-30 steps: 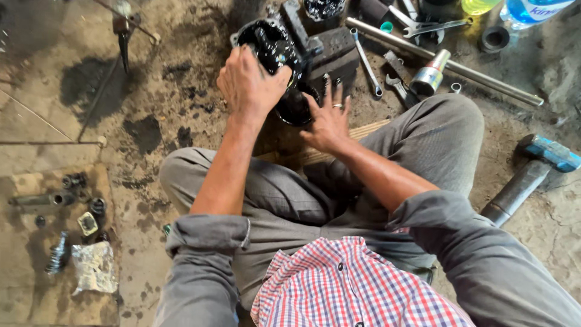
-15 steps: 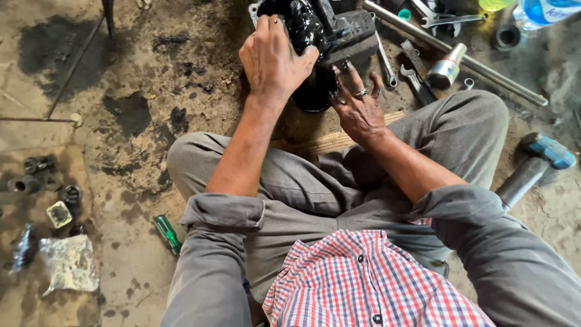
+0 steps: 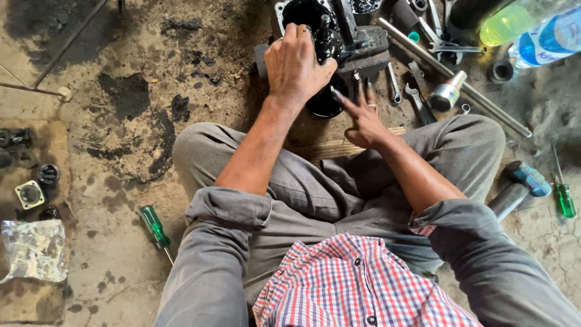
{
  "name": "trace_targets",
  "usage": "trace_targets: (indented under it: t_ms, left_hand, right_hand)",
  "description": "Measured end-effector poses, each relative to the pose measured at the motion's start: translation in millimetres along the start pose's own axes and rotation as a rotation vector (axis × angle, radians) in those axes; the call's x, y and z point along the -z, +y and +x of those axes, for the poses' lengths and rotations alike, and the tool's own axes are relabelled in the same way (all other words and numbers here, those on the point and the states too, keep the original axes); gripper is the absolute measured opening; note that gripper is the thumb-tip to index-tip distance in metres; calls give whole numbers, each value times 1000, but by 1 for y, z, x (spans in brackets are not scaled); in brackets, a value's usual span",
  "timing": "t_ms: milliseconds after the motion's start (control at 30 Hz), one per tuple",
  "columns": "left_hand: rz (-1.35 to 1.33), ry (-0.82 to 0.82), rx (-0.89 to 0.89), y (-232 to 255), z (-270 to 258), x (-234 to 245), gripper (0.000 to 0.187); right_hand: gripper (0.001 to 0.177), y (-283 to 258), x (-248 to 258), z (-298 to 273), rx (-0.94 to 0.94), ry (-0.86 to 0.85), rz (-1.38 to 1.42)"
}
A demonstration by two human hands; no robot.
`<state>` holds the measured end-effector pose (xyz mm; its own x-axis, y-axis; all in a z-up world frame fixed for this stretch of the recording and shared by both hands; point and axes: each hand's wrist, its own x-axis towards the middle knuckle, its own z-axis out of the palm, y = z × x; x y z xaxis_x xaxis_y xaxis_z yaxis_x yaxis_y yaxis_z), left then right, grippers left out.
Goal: The person cleans a black grease-covered engine component with a red cloth, then applies more grease to the internal parts of the assembly while it is placed on a workspace on the floor.
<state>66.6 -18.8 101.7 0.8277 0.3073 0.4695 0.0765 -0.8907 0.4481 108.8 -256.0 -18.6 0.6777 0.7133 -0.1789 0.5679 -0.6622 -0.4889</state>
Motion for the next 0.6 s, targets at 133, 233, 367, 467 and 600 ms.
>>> trace_targets:
  t_ms: [133,233,367,467,600]
  left_hand:
    - [-18,-7,11,1,-2,2,58]
    - [-48,17,26,4,-3,10,53]
    - [-29,85,13,11,1,26,50]
    - [-37,57,20,15,1,33,51]
    - [-73,82,-39,22,1,46,55]
  right_hand:
    - [102,1,10,-9,131,70,-653]
    - [88,0,29,-21,170,148,-751]
    - [50,-22,44,-23,-29,261,-242]
    - [51,-44,41,-6,83,457,8]
    - [65,-67,38,20,222,528,127]
